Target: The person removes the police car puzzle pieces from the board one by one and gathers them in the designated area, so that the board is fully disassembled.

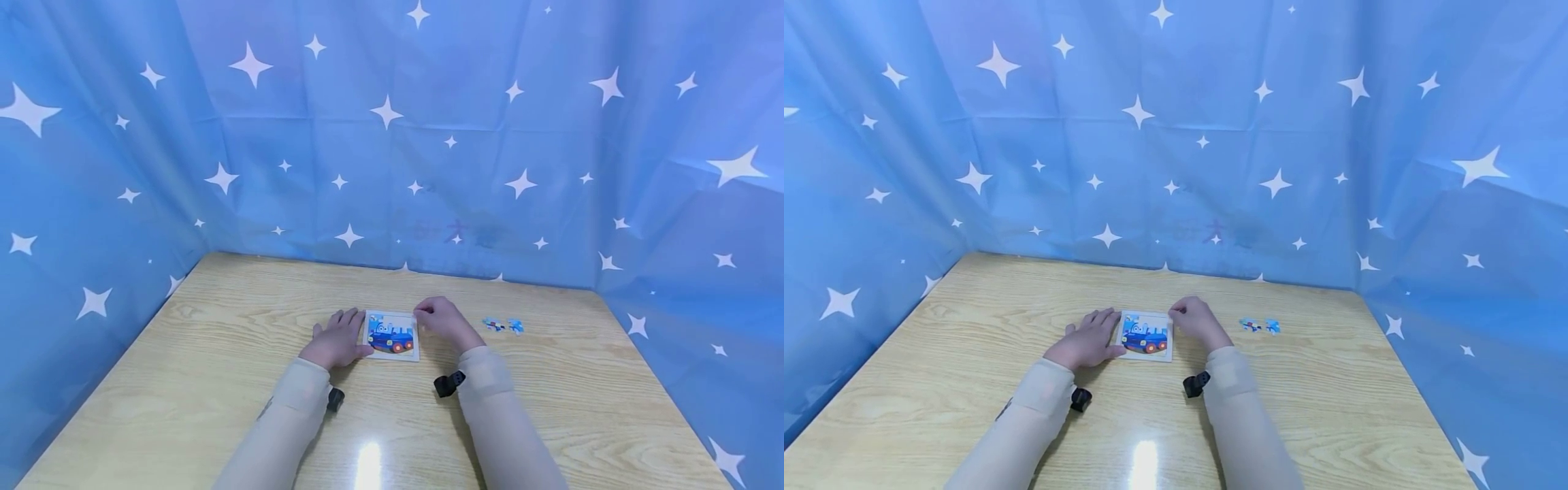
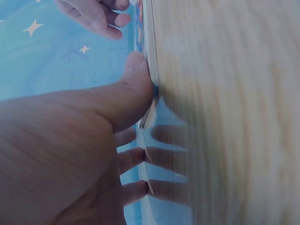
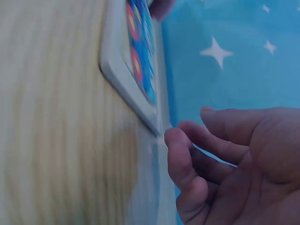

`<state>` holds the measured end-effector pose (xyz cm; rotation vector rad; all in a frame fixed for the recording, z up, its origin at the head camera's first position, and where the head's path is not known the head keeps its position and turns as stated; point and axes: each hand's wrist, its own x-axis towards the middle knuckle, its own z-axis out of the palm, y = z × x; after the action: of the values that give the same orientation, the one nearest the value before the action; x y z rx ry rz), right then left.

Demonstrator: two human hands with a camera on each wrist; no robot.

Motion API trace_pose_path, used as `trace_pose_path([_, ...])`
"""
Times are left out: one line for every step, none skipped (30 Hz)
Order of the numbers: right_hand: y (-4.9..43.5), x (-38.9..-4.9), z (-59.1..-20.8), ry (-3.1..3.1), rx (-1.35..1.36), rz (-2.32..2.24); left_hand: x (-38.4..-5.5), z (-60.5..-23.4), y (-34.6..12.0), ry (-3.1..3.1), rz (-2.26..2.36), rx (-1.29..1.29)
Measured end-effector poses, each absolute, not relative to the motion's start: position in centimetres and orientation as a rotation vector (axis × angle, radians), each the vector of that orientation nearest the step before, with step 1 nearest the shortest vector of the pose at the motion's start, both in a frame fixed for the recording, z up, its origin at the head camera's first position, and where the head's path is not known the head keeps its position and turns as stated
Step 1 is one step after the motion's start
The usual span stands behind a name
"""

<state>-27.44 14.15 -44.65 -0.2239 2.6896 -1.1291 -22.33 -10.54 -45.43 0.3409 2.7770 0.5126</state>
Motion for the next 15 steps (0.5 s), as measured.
trace_pose_path([13.8, -27.4, -44.6, 2.689, -0.240, -1.109, -22.4, -45.4, -10.5, 2.778, 0.503, 0.342])
trace_pose_path([13.5, -27.3, -44.7, 2.690, -0.251, -1.093, -22.4, -45.3, -10.5, 2.780, 0.498, 0.345])
trace_pose_path([13.2, -27.2, -44.7, 2.686, -0.252, -1.082, -22.4, -45.3, -10.5, 2.784, 0.489, 0.351])
trace_pose_path([13.0, -27.1, -44.7, 2.678, -0.250, -1.077, -22.4, -45.3, -10.5, 2.788, 0.480, 0.357])
trace_pose_path([12.7, -27.0, -44.7, 2.669, -0.247, -1.074, -22.4, -45.3, -10.5, 2.791, 0.480, 0.361])
trace_pose_path([12.5, -27.0, -44.8, 2.663, -0.247, -1.068, -22.4, -45.3, -10.5, 2.793, 0.480, 0.362])
trace_pose_path([12.3, -26.9, -44.9, 2.660, -0.256, -1.053, -22.4, -45.4, -10.6, 2.798, 0.480, 0.362])
trace_pose_path([12.2, -26.9, -44.9, 2.656, -0.273, -1.038, -22.4, -45.4, -10.6, 2.800, 0.479, 0.363])
trace_pose_path([12.0, -26.8, -44.9, 2.648, -0.281, -1.024, -22.4, -45.4, -10.6, 2.803, 0.479, 0.365])
trace_pose_path([11.8, -26.8, -45.0, 2.642, -0.293, -1.009, -22.3, -45.5, -10.6, 2.803, 0.481, 0.366])
trace_pose_path([11.6, -26.7, -45.0, 2.639, -0.309, -0.990, -22.3, -45.5, -10.6, 2.802, 0.487, 0.365])
trace_pose_path([11.5, -26.7, -44.9, 2.638, -0.318, -0.972, -22.2, -45.5, -10.6, 2.801, 0.485, 0.366])
trace_pose_path([11.3, -26.6, -44.9, 2.636, -0.320, -0.962, -22.2, -45.4, -10.5, 2.803, 0.484, 0.368])
trace_pose_path([11.2, -26.6, -44.8, 2.635, -0.311, -0.955, -22.2, -45.4, -10.5, 2.804, 0.489, 0.372])
trace_pose_path([11.1, -26.5, -44.7, 2.637, -0.297, -0.951, -22.1, -45.3, -10.5, 2.807, 0.494, 0.375])
